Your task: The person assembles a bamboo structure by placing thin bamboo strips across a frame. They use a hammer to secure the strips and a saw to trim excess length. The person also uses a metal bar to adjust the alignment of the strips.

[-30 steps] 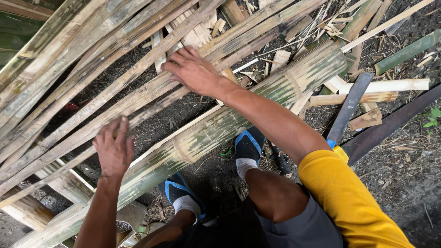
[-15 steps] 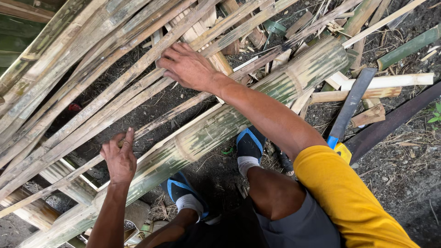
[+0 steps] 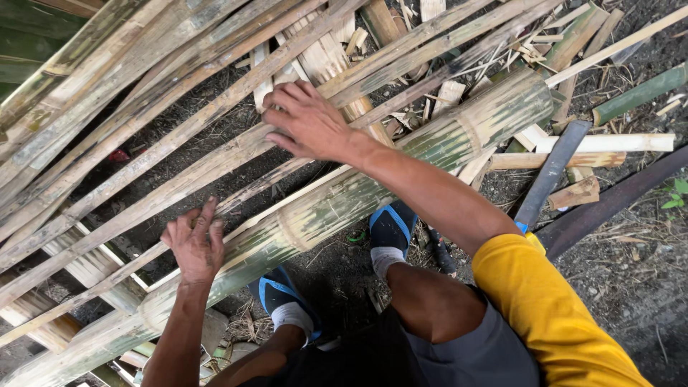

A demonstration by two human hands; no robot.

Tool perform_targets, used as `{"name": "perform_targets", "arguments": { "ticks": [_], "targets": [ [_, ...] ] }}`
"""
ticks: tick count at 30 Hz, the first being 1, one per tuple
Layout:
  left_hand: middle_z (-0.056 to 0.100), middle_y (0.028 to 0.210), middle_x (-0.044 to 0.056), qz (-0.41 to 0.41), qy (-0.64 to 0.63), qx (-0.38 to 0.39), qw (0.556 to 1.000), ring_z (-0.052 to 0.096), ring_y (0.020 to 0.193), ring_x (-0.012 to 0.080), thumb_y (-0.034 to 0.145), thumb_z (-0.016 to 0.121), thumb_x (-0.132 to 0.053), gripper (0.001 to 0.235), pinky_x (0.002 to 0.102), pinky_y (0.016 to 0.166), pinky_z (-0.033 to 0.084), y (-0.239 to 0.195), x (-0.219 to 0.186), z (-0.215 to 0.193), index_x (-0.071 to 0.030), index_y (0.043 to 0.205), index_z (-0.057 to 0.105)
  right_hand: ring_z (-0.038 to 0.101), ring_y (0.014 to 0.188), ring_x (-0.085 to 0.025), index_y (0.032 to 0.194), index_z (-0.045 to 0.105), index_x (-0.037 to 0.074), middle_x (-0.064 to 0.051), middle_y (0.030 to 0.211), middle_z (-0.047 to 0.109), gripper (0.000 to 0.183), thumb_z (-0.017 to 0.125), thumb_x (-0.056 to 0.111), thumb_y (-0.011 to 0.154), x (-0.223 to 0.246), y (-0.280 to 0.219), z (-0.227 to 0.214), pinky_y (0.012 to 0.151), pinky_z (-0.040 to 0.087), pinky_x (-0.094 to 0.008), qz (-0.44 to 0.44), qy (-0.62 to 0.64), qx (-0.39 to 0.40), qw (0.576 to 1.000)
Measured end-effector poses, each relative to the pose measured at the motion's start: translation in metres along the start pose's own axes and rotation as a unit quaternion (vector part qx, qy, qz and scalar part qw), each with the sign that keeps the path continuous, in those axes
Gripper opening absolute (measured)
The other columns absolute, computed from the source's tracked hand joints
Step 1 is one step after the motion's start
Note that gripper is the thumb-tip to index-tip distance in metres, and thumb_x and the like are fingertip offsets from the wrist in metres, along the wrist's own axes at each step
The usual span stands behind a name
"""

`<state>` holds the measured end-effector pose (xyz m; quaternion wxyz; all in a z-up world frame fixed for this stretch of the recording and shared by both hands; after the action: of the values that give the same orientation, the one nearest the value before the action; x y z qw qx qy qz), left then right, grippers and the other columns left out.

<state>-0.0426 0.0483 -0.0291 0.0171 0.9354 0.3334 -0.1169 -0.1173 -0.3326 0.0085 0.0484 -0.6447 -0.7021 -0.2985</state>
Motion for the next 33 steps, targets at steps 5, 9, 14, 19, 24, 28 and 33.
{"name": "perform_targets", "arguments": {
  "ticks": [5, 9, 14, 19, 24, 28, 33],
  "targets": [
    [0.064, 0.117, 0.006, 0.005, 0.032, -0.024, 0.999, 0.053, 0.108, 0.0231, 0.110, 0.051, -0.042, 0.041, 0.050, 0.103, 0.034, 0.012, -0.014, -0.015, -0.021, 0.142, 0.066, 0.062, 0.110, -0.024, 0.111, 0.065, 0.012, -0.011, 0.116, 0.066, 0.020, 0.063, 0.031, 0.106, 0.017, -0.070, -0.052, 0.095, 0.054, -0.038, 0.138, 0.084, -0.122, 0.979],
    [0.068, 0.110, 0.011, 0.086, -0.058, 0.000, 0.995, 0.059, 0.096, 0.0225, 0.110, 0.047, -0.035, 0.046, 0.049, 0.092, 0.046, 0.062, -0.057, -0.014, -0.008, 0.143, 0.064, 0.064, 0.088, -0.020, 0.110, 0.060, 0.003, -0.009, 0.098, 0.063, 0.005, 0.063, 0.005, 0.106, -0.002, -0.222, -0.114, 0.079, 0.054, -0.034, 0.386, 0.022, -0.269, 0.882],
    [0.074, 0.086, 0.011, 0.072, -0.111, 0.215, 0.968, 0.059, 0.051, 0.0195, 0.109, 0.052, -0.035, 0.032, 0.041, 0.044, 0.052, 0.103, -0.141, -0.022, -0.017, 0.131, 0.067, 0.057, 0.094, -0.040, 0.113, 0.053, -0.003, -0.022, 0.101, 0.056, 0.038, 0.079, 0.023, 0.102, 0.010, -0.425, -0.147, 0.084, 0.046, -0.050, 0.636, -0.200, -0.154, 0.729],
    [0.077, 0.095, 0.017, 0.232, -0.160, 0.149, 0.948, 0.058, 0.047, 0.0191, 0.104, 0.049, -0.034, 0.043, 0.038, 0.041, 0.053, 0.087, -0.210, -0.034, -0.015, 0.139, 0.065, 0.056, 0.102, -0.050, 0.122, 0.046, -0.005, -0.031, 0.112, 0.054, 0.066, 0.086, 0.032, 0.084, 0.044, -0.516, -0.128, 0.089, 0.048, -0.054, 0.716, -0.178, -0.126, 0.663],
    [0.073, 0.083, 0.017, 0.240, -0.148, 0.187, 0.941, 0.061, 0.053, 0.0214, 0.112, 0.045, -0.042, 0.041, 0.040, 0.050, 0.054, 0.105, -0.242, -0.045, -0.023, 0.146, 0.058, 0.062, 0.101, -0.050, 0.125, 0.048, -0.005, -0.033, 0.111, 0.061, 0.070, 0.080, 0.043, 0.086, 0.041, -0.527, -0.125, 0.088, 0.049, -0.053, 0.843, -0.093, -0.135, 0.512],
    [0.060, 0.054, 0.017, 0.106, -0.061, 0.363, 0.924, 0.060, 0.049, 0.0349, 0.106, 0.044, -0.045, 0.048, 0.049, 0.051, 0.051, 0.107, -0.266, -0.055, -0.026, 0.148, 0.053, 0.067, 0.096, -0.046, 0.124, 0.055, -0.003, -0.030, 0.104, 0.067, 0.058, 0.069, 0.045, 0.094, 0.051, -0.511, -0.137, 0.085, 0.052, -0.052, 0.835, -0.071, -0.238, 0.490],
    [0.056, 0.048, 0.011, 0.104, -0.118, 0.322, 0.933, 0.060, 0.046, 0.0290, 0.102, 0.048, -0.048, 0.048, 0.051, 0.060, 0.050, 0.104, -0.260, -0.049, -0.022, 0.141, 0.059, 0.072, 0.086, -0.043, 0.126, 0.059, 0.000, -0.028, 0.094, 0.072, 0.050, 0.055, 0.044, 0.102, 0.081, -0.447, -0.165, 0.078, 0.054, -0.052, 0.739, -0.069, -0.239, 0.626]
  ]
}}
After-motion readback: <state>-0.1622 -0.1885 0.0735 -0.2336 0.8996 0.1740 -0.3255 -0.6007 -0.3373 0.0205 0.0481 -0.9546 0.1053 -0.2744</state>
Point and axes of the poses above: each hand's wrist, its own y-axis towards the middle knuckle, its own z-axis out of the palm, x = y × z, the point moved 2 cm from there along y, towards the middle knuckle
